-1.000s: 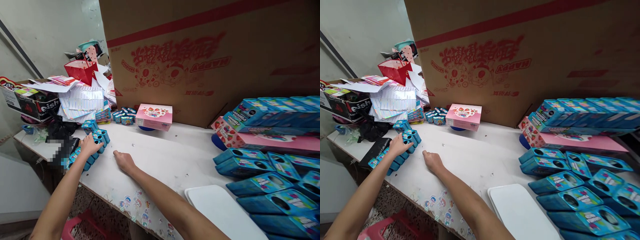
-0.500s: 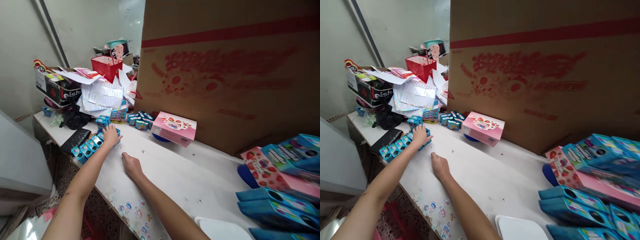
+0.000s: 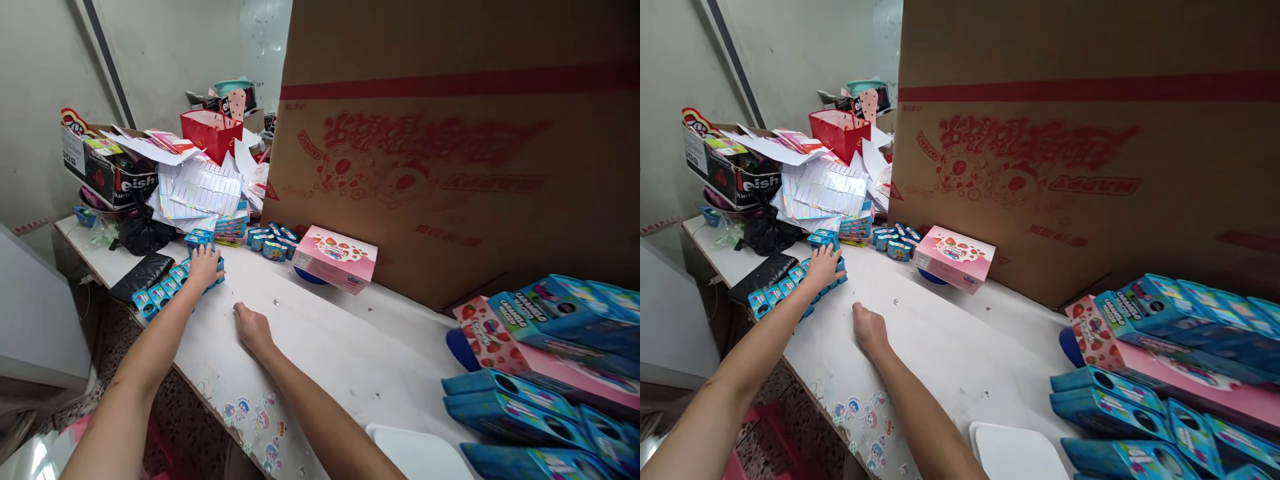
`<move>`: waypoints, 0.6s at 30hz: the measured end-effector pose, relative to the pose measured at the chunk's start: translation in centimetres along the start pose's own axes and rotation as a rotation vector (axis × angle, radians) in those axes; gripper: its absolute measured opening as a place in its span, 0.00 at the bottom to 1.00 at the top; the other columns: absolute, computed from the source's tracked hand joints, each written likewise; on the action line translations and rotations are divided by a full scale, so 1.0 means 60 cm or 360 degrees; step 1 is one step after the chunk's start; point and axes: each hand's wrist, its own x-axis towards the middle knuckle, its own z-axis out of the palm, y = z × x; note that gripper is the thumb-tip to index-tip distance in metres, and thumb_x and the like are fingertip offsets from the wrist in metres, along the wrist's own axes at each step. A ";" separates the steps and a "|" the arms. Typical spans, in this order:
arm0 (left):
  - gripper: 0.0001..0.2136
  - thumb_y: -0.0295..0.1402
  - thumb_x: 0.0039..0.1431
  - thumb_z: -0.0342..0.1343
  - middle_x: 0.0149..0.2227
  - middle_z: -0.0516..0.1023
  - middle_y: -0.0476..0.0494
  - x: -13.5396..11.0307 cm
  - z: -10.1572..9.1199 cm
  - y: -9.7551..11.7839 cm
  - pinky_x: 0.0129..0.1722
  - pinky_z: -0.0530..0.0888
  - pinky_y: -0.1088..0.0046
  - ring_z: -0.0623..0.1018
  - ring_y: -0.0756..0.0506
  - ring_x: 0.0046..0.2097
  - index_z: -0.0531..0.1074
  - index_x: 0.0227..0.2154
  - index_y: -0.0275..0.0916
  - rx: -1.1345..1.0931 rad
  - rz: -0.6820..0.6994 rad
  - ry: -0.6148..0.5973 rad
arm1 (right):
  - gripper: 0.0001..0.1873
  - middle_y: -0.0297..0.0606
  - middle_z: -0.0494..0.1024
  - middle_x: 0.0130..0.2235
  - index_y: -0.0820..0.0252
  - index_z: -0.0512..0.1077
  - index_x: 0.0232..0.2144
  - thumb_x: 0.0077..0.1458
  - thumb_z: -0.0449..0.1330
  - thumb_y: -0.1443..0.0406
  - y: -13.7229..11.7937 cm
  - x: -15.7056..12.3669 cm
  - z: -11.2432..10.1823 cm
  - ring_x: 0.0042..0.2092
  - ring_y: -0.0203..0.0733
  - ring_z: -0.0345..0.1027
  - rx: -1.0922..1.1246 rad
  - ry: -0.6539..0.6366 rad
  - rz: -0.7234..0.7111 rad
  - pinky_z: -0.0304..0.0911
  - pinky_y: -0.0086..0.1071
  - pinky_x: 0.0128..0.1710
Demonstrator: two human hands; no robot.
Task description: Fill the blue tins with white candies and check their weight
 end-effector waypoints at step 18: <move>0.44 0.51 0.28 0.65 0.53 0.66 0.18 0.171 -0.009 -0.108 0.44 0.71 0.51 0.70 0.26 0.52 0.66 0.50 0.28 -0.0531 -0.1064 -0.0137 | 0.16 0.36 0.79 0.36 0.56 0.66 0.43 0.63 0.40 0.65 0.004 0.012 -0.005 0.33 0.40 0.70 -0.0020 0.0069 -0.0008 0.53 0.30 0.29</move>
